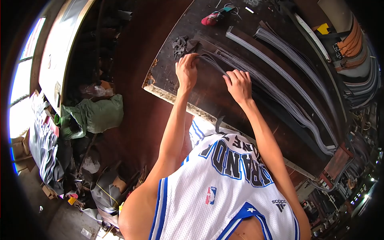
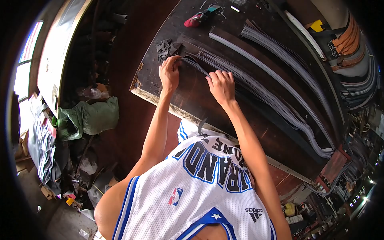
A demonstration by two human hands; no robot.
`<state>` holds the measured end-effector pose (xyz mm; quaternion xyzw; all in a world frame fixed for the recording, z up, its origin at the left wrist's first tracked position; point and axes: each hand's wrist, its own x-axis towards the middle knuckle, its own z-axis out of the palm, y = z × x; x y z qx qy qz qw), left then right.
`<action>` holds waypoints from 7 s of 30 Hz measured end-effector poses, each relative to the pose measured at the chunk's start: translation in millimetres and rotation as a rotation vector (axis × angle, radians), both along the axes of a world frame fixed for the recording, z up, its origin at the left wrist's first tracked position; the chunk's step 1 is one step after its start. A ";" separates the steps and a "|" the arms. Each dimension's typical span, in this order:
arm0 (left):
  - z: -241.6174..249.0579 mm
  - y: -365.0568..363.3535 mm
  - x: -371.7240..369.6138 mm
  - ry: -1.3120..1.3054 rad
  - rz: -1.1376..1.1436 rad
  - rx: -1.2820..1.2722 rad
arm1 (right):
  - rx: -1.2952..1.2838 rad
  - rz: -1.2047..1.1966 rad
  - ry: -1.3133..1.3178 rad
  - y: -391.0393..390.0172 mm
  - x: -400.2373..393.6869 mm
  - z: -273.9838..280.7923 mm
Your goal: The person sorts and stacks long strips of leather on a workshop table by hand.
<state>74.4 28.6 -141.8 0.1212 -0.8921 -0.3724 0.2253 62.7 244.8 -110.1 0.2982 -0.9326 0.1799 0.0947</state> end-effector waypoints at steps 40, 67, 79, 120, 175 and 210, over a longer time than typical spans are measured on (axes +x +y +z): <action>-0.9 6.4 -4.3 -0.011 -0.087 0.178 | -0.033 -0.119 0.092 24.8 9.7 8.2; -4.4 11.1 -9.9 0.041 -0.060 -0.021 | -0.075 -0.082 0.028 32.6 22.6 3.4; -0.9 16.4 -17.3 0.027 -0.086 -0.012 | -0.093 -0.127 0.015 34.2 20.4 5.4; 0.3 -6.3 21.7 0.097 -0.249 0.011 | -0.054 -0.094 0.138 44.1 25.3 -0.8; -1.6 50.5 -9.4 0.082 -0.236 -0.052 | -0.008 -0.281 0.005 83.4 48.7 14.1; 0.9 28.1 -14.1 0.025 -0.185 0.025 | -0.039 -0.221 0.079 61.6 34.8 5.9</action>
